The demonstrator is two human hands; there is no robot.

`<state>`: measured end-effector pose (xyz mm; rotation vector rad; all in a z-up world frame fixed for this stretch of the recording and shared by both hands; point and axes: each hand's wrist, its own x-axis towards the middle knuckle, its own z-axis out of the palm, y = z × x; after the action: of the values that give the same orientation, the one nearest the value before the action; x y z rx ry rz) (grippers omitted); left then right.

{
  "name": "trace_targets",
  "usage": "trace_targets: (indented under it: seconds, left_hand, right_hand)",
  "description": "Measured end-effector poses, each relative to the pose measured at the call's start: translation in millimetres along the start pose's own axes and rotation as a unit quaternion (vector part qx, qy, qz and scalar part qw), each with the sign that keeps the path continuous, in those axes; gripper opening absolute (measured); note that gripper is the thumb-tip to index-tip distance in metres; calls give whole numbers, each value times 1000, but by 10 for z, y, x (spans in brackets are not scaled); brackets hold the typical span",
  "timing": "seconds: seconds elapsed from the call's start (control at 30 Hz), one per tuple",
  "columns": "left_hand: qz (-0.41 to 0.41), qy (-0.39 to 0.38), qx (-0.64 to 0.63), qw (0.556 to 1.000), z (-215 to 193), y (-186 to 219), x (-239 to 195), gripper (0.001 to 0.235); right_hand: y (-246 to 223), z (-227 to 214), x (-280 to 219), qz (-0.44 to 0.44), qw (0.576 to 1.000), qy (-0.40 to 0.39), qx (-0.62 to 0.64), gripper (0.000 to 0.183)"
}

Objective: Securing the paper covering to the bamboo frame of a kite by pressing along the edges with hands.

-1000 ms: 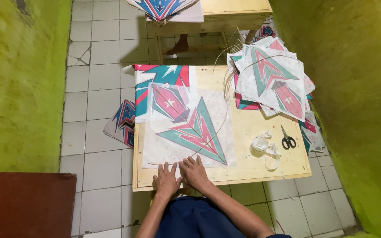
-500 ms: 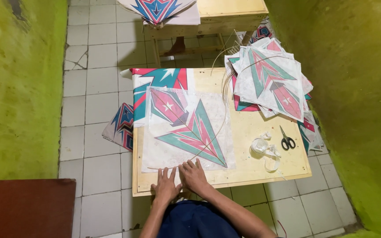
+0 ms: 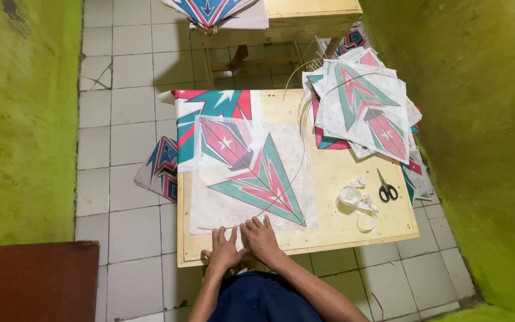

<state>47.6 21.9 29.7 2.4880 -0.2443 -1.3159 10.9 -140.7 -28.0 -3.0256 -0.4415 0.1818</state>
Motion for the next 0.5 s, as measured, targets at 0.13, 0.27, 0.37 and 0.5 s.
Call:
trace_targets:
  seconds: [0.13, 0.27, 0.37, 0.5]
  left_hand:
    - [-9, -22, 17, 1000, -105, 95, -99, 87]
    - [-42, -43, 81, 995, -200, 233, -168, 87]
    - [-31, 12, 144, 989, 8, 227, -52, 83]
    - [3, 92, 182, 979, 349, 172, 223, 71]
  right_hand:
    - [-12, -1, -8, 0, 1000, 24, -3, 86]
    - [-17, -17, -1, -4, 998, 68, -2, 71]
    - [-6, 15, -13, -8, 997, 75, -4, 62]
    - [0, 4, -2, -24, 995, 101, -10, 44]
